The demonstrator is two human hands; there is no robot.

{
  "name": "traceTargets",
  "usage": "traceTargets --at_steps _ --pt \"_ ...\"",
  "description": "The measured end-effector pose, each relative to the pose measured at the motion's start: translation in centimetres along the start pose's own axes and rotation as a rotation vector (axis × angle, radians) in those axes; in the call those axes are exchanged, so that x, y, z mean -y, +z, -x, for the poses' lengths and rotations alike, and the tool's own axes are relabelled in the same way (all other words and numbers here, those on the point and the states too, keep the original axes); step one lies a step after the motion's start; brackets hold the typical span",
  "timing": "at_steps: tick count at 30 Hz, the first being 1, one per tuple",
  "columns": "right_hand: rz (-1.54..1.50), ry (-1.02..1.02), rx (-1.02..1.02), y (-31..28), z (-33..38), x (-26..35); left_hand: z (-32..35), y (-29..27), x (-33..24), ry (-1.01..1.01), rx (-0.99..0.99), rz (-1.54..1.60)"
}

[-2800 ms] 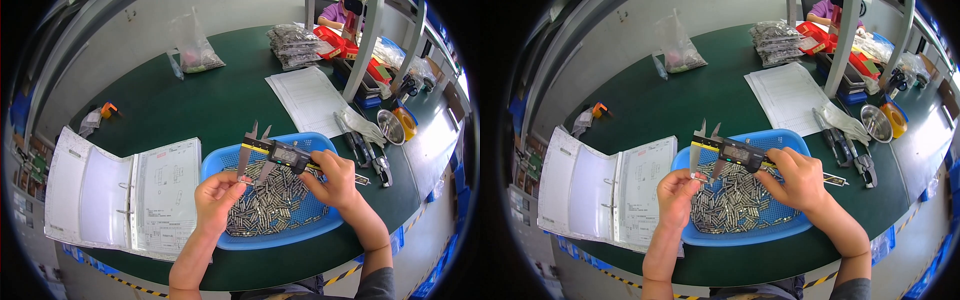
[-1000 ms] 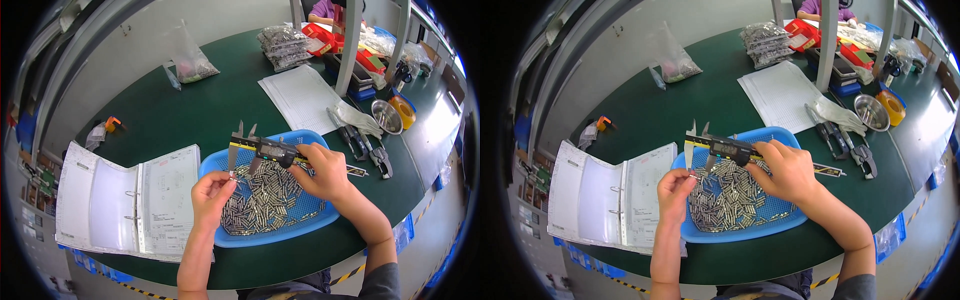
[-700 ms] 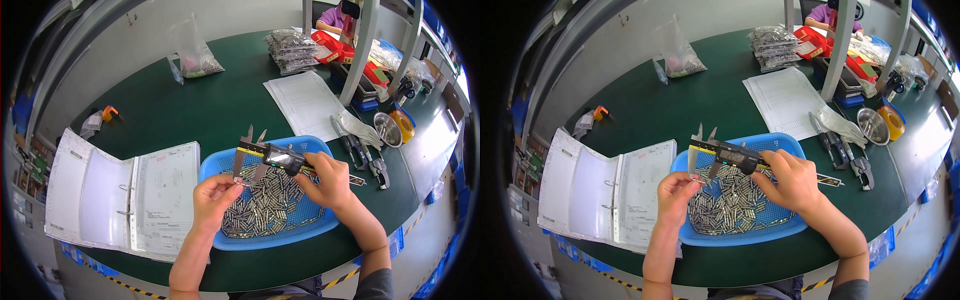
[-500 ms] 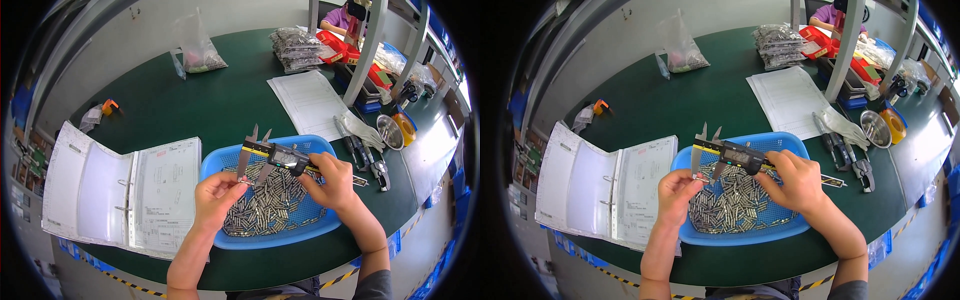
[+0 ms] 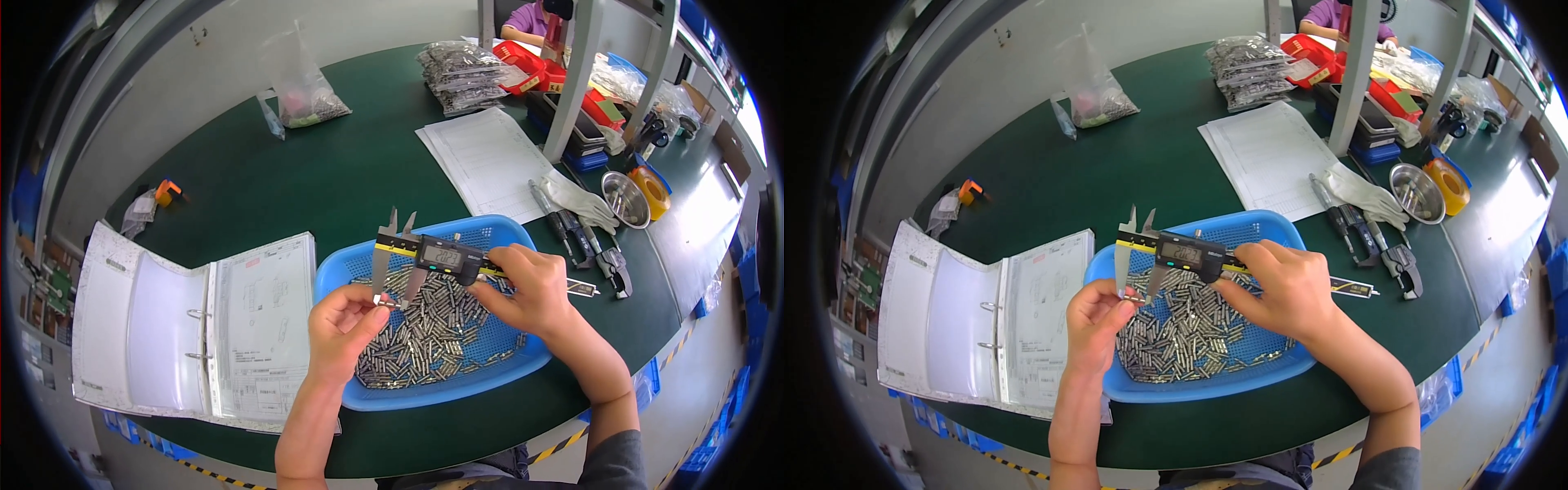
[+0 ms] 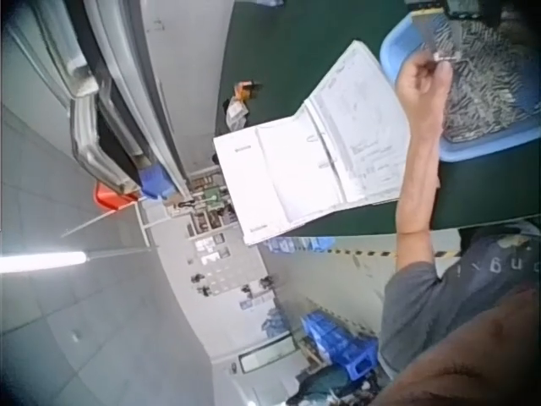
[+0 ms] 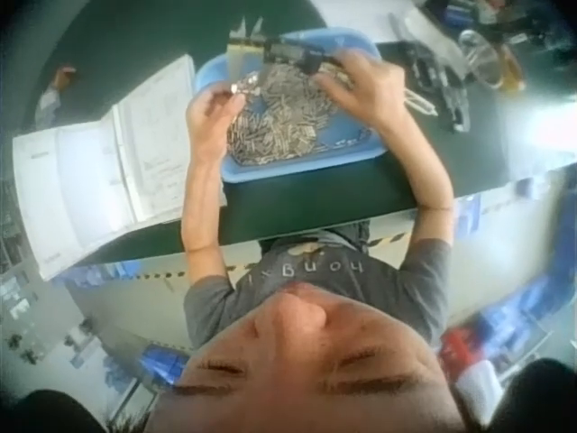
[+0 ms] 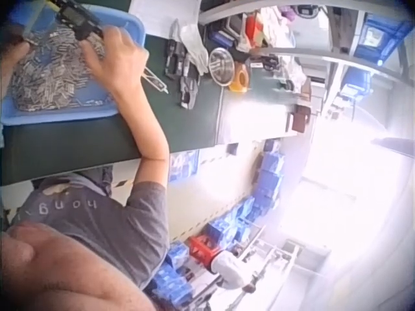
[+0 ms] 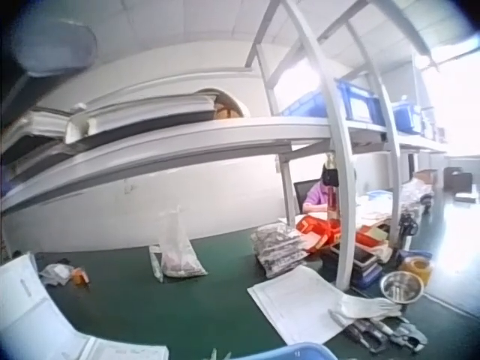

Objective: Measuring small mechanical components with a digital caliper at a factory workbench.

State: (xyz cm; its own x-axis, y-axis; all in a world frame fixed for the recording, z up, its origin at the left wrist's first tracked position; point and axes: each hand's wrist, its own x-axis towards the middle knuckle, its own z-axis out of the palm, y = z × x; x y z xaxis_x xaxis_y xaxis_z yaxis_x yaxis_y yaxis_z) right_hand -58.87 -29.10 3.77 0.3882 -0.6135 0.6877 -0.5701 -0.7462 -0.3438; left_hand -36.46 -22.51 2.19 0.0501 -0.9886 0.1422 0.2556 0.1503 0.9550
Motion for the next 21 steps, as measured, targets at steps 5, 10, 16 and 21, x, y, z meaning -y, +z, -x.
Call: traceTargets --at_steps 5,10,16,21 --pt "0.003 -0.014 0.025 0.0 0.0 -0.2 -0.2 0.0 0.1 -0.024 -0.018 0.005" --pt "0.033 -0.037 0.084 0.2 0.1 -0.3 -0.2 -0.1 0.1 -0.095 -0.044 -0.08" --pt "-0.006 0.041 0.016 0.4 0.1 -0.7 -0.3 0.7 1.2 -0.219 0.189 -0.825" --pt "-0.019 0.023 -0.002 0.5 0.2 -0.7 -1.2 0.7 2.0 -0.111 0.22 -1.195"
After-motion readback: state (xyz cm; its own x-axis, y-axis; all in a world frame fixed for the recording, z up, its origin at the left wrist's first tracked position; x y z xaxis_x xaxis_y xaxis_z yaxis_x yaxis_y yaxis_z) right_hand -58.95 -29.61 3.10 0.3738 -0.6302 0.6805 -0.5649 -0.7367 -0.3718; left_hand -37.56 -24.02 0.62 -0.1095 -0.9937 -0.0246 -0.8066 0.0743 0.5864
